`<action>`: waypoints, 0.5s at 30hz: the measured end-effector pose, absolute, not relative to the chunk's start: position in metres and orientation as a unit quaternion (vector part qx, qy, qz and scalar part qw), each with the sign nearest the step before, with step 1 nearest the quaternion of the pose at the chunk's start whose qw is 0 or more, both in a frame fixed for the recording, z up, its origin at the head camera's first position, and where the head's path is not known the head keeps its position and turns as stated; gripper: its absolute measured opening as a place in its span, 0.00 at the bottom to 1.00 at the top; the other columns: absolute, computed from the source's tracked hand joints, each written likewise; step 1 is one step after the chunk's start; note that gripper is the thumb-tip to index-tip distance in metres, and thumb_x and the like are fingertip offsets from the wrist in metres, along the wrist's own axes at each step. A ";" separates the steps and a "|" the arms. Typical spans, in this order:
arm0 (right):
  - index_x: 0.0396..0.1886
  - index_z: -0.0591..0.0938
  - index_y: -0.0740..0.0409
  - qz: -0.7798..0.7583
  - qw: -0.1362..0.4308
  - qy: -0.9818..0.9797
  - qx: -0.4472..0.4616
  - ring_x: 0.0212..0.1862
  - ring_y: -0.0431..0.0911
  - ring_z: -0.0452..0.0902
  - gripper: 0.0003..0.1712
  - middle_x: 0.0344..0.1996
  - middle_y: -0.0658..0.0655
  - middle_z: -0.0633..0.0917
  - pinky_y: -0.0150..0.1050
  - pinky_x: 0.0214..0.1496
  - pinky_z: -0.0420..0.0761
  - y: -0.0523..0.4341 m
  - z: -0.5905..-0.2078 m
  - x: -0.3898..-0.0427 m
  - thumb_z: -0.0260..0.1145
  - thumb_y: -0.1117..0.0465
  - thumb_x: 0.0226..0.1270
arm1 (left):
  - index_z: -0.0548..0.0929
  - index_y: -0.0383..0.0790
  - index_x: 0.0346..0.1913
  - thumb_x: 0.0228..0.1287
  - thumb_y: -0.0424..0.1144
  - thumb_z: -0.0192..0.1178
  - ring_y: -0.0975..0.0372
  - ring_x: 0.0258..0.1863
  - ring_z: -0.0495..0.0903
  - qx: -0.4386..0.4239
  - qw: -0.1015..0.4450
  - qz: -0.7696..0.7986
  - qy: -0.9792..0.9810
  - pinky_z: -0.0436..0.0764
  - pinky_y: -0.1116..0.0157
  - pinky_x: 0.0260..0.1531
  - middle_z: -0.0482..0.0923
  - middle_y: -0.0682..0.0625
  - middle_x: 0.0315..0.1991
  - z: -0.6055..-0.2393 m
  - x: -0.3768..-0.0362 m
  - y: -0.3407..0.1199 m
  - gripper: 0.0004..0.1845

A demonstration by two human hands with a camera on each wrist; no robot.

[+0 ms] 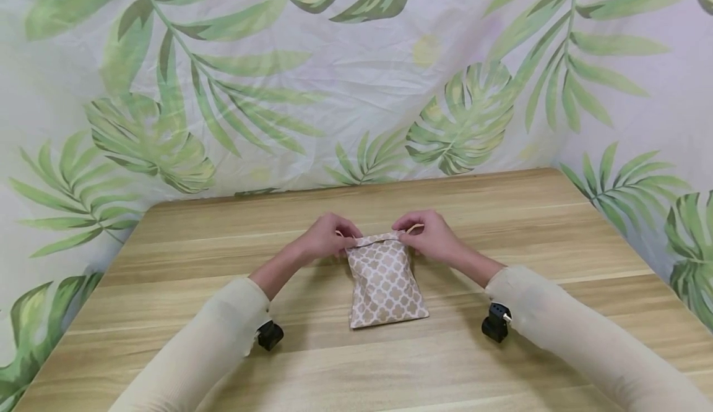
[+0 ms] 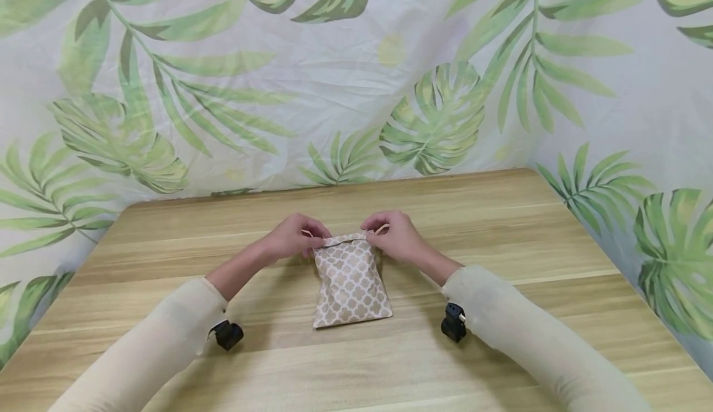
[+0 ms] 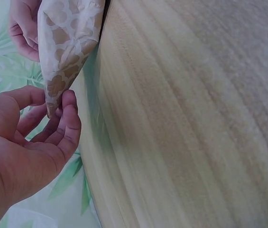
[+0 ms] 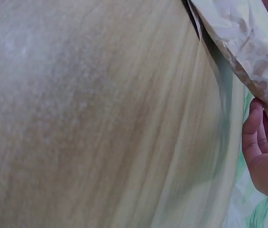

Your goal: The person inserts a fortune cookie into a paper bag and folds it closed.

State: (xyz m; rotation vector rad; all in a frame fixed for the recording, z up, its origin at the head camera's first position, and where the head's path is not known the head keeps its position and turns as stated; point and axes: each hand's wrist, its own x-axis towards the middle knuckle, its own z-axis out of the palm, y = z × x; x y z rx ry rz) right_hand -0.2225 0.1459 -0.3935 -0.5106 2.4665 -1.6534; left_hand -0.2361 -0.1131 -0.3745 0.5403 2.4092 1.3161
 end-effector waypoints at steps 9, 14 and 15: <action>0.43 0.88 0.69 -0.530 0.072 0.826 -0.181 0.24 0.45 0.77 0.09 0.43 0.65 0.88 0.31 0.22 0.75 0.148 -0.395 -0.223 0.64 0.73 0.70 | 0.87 0.25 0.47 0.72 0.29 0.61 0.60 0.23 0.81 0.182 0.177 0.465 0.848 0.81 0.65 0.24 0.84 0.45 0.32 -0.378 -0.237 -0.115 0.09; 0.44 0.89 0.68 -0.527 0.082 0.826 -0.184 0.22 0.43 0.74 0.10 0.42 0.64 0.89 0.31 0.22 0.73 0.149 -0.395 -0.222 0.62 0.72 0.71 | 0.86 0.25 0.49 0.73 0.29 0.60 0.59 0.24 0.81 0.178 0.181 0.470 0.845 0.81 0.65 0.23 0.83 0.44 0.33 -0.379 -0.236 -0.114 0.10; 0.45 0.89 0.69 -0.527 0.084 0.825 -0.184 0.21 0.42 0.74 0.10 0.42 0.64 0.89 0.31 0.22 0.73 0.150 -0.396 -0.222 0.62 0.72 0.71 | 0.86 0.25 0.49 0.73 0.30 0.60 0.59 0.24 0.81 0.177 0.181 0.470 0.845 0.81 0.65 0.23 0.83 0.43 0.34 -0.379 -0.235 -0.114 0.10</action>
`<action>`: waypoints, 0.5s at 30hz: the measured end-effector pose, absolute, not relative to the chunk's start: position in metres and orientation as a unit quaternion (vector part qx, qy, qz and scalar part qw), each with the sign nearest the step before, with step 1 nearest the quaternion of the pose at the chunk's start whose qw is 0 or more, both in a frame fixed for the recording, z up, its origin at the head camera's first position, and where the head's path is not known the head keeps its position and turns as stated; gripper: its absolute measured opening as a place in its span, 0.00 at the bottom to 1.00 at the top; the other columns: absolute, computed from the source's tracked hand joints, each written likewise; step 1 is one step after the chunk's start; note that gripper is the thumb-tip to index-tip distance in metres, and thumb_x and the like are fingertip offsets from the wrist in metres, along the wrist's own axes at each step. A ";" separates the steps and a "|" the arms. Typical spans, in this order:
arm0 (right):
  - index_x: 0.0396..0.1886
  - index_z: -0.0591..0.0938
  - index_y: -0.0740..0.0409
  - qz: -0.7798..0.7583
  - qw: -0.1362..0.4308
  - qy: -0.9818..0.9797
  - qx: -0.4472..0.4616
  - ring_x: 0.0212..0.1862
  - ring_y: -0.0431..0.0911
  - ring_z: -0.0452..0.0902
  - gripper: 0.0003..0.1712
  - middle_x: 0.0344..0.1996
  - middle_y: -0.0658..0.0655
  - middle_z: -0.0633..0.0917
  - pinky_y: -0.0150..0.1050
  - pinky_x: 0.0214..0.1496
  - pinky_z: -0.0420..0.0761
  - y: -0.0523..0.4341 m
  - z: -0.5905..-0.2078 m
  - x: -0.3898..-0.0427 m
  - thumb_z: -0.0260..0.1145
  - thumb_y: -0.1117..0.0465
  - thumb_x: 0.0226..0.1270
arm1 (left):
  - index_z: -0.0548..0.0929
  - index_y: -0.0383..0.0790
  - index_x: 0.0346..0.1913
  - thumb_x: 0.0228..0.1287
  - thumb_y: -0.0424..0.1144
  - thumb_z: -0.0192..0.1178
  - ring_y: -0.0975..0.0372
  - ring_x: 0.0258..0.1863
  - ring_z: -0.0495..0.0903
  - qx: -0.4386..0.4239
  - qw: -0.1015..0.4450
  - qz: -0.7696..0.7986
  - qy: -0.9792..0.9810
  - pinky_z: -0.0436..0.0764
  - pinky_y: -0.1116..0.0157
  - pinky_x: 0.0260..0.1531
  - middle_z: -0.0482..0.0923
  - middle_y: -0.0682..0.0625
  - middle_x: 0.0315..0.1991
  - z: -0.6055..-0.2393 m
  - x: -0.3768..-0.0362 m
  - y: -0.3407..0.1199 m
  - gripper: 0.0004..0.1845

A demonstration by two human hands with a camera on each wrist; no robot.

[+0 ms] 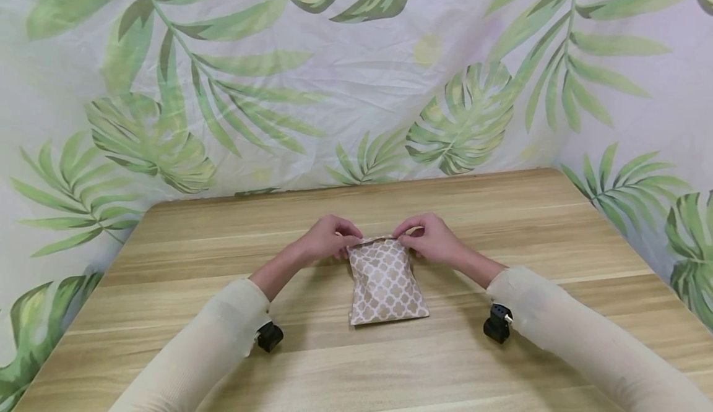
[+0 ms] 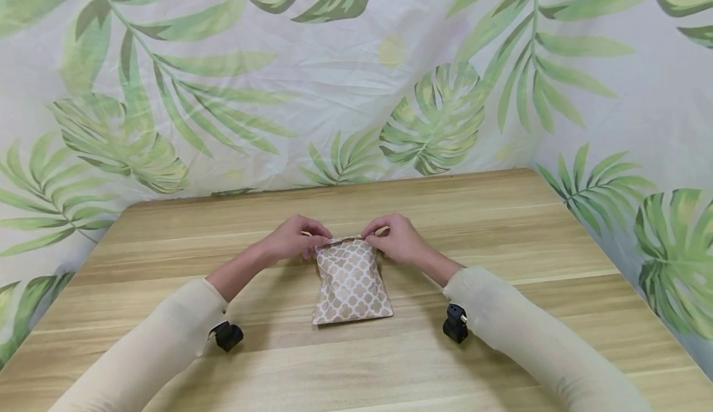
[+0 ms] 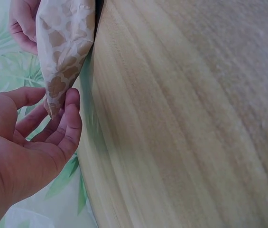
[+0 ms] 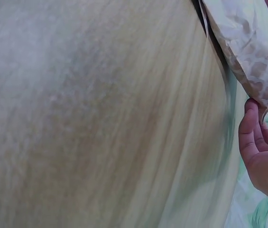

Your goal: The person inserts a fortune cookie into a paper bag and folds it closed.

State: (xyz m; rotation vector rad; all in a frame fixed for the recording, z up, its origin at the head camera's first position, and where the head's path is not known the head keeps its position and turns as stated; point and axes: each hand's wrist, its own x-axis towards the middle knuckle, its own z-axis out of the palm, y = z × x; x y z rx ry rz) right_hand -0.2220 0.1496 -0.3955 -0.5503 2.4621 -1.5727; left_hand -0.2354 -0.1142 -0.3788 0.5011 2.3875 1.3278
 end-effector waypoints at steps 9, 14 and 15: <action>0.51 0.87 0.69 -0.513 0.083 0.834 -0.185 0.28 0.45 0.81 0.13 0.52 0.67 0.87 0.30 0.26 0.75 0.154 -0.396 -0.220 0.65 0.68 0.72 | 0.84 0.25 0.53 0.75 0.33 0.61 0.55 0.29 0.84 0.172 0.179 0.466 0.849 0.84 0.61 0.28 0.85 0.39 0.40 -0.376 -0.233 -0.118 0.13; 0.52 0.87 0.68 -0.477 0.029 0.859 -0.182 0.36 0.48 0.84 0.14 0.55 0.66 0.86 0.32 0.34 0.78 0.163 -0.396 -0.215 0.66 0.68 0.68 | 0.82 0.25 0.57 0.75 0.35 0.59 0.51 0.37 0.86 0.191 0.143 0.424 0.874 0.86 0.56 0.39 0.84 0.38 0.47 -0.372 -0.230 -0.132 0.17; 0.51 0.87 0.68 -0.469 0.015 0.864 -0.182 0.37 0.48 0.84 0.14 0.54 0.65 0.86 0.33 0.35 0.79 0.166 -0.396 -0.214 0.66 0.69 0.68 | 0.83 0.25 0.57 0.75 0.35 0.59 0.51 0.38 0.86 0.199 0.128 0.407 0.882 0.86 0.55 0.41 0.84 0.38 0.47 -0.371 -0.229 -0.136 0.17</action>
